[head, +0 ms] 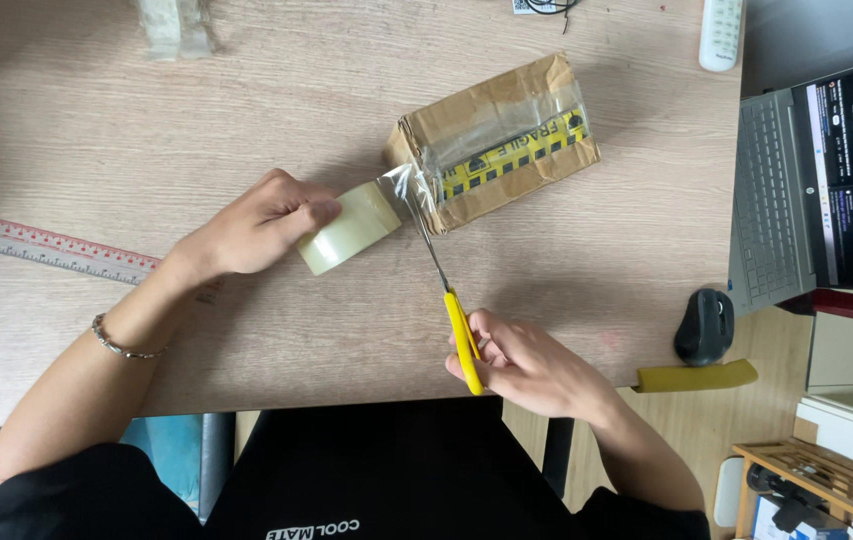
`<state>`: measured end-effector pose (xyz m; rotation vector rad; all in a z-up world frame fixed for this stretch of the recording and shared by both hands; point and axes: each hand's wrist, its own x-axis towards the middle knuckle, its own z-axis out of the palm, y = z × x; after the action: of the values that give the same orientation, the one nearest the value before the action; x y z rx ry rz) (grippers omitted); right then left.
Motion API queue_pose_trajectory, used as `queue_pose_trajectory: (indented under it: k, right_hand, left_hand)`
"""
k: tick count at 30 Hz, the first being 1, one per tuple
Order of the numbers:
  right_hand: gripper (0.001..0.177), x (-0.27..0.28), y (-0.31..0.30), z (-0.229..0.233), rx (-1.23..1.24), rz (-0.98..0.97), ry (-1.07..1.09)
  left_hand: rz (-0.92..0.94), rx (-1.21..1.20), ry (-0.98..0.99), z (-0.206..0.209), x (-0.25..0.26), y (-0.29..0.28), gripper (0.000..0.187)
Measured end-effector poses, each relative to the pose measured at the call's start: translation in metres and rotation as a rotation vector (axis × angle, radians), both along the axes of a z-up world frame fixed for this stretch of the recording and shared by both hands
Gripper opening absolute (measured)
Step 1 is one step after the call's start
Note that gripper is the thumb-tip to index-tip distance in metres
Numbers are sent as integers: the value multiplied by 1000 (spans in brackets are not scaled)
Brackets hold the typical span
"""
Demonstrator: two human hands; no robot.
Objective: The person uses shears to cut through clear and yellow tape on a small cardboard box, opens the flaps, and removes a computer mouse.
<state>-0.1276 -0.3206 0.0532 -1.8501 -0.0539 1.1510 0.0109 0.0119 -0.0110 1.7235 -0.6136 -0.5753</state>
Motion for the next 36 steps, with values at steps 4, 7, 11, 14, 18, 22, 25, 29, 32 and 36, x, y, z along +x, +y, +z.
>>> queue_pose_trajectory:
  k: [4, 7, 11, 14, 18, 22, 25, 29, 32, 36]
  right_hand:
    - [40, 18, 22, 30, -49, 13, -33]
    - [37, 17, 19, 21, -84, -7, -51]
    - [34, 23, 24, 28, -99, -11, -71]
    - [30, 27, 31, 38, -122, -19, -99]
    - [23, 31, 41, 52, -133, -51, -135]
    - [23, 31, 41, 56, -183, -66, -169]
    - [24, 33, 42, 58, -213, -83, -170]
    - [21, 34, 42, 53, -208, -92, -183]
    - [20, 33, 45, 52, -246, -57, -172]
    - [20, 34, 36, 45, -336, 109, -301]
  left_hand:
    - [-6, 14, -11, 2, 2, -1, 45]
    - [0, 21, -9, -1, 2, 0, 46]
    - [-3, 28, -8, -2, 2, 1, 48]
    - [-8, 24, -10, -3, 3, 0, 48]
    - [-13, 38, -5, -7, 3, 2, 49]
    - [-16, 45, -29, -8, 3, 1, 51]
    - [-8, 29, -24, -8, 4, -1, 51]
    - [3, 21, -22, -14, 3, 3, 50]
    - [18, -47, 27, -21, 1, 7, 50]
    - [83, -111, 59, -69, 21, 42, 61]
